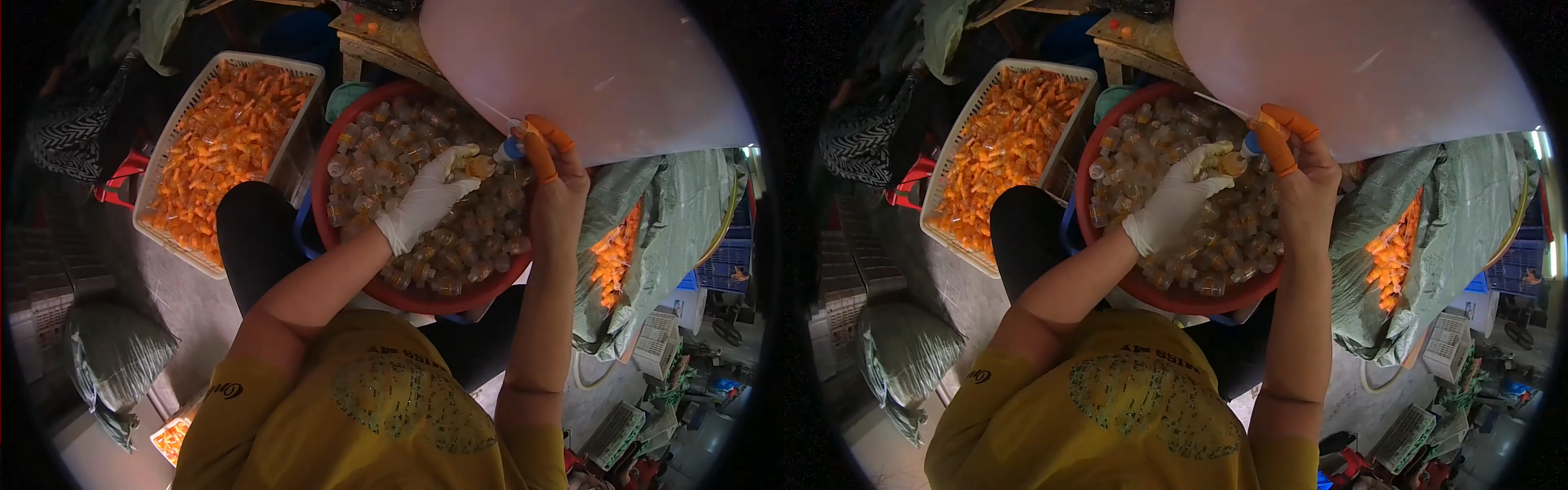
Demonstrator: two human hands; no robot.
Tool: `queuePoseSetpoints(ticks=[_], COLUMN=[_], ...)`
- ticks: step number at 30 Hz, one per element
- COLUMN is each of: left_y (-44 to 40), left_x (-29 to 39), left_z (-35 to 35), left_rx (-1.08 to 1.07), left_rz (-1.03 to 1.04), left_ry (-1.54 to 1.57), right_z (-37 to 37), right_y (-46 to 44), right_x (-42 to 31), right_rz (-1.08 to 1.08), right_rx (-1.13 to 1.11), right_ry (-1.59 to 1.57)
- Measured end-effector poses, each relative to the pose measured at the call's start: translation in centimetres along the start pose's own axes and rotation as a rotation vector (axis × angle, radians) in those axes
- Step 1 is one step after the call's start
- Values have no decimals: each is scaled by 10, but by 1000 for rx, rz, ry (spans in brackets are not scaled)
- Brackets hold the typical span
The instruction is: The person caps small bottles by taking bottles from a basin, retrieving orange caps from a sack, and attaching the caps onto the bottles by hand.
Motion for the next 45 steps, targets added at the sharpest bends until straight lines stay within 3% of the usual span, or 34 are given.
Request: queuePoseSetpoints(ticks=[7, 10, 13, 14, 17, 19, 21, 23, 26, 30, 36, 38, 43, 44, 45], left_y=[3, -1, 7, 13, 39, 50, 51, 59, 75, 77, 98, 102, 103, 103, 95], left_x=[3, 0, -5, -11, -11, -21, -20, -31, -10, -1, 16, 18, 26, 24, 39], left_z=[-1, 0, -1, -1, -9, -16, -3, 4, 23, 16, 60, 69, 61, 60, 58], left_rx=[68, 49, 109, 106, 70, 6, -252, -376, -370, -426, -553, -580, -485, -461, -404], left_rz=[-52, 27, -15, -134, -404, -469, -202, -203, -454, -414, -543, -533, -455, -456, -136], left_ry=[-42, 3, -51, -122, -239, -189, -288, -174, 129, 121, 251, 306, -143, -219, -511], right_z=[-5, -3, 1, -1, -33, -43, -43, -32, -8, -48, -2, -1, 3, -3, -10], right_y=[3, 17, 39, 43, 55, 59, 66, 73, 88, 80, 104, 107, 113, 112, 111], right_x=[-15, -40, -33, -19, -7, -18, -21, -22, -40, -65, -60, -58, -53, -46, -35], right_rz=[-89, -162, -180, -225, -266, -237, -213, -205, -357, -319, -389, -392, -444, -344, -247], right_rx=[8, 18, -99, -245, -201, -208, -250, -335, -480, -207, -504, -507, -591, -582, -571], right_ry=[-95, -62, 247, 471, 914, 862, 794, 713, 661, 667, 705, 692, 865, 818, 771])
Point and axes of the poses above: each hand's wrist, its own y-axis away from the middle knuckle, its own z-axis out of the palm, x = y × z, the point moved 9 cm from there along -y, towards the middle knuckle, and after that the axes turned 2 degrees about -y, right-handed, at the moved point
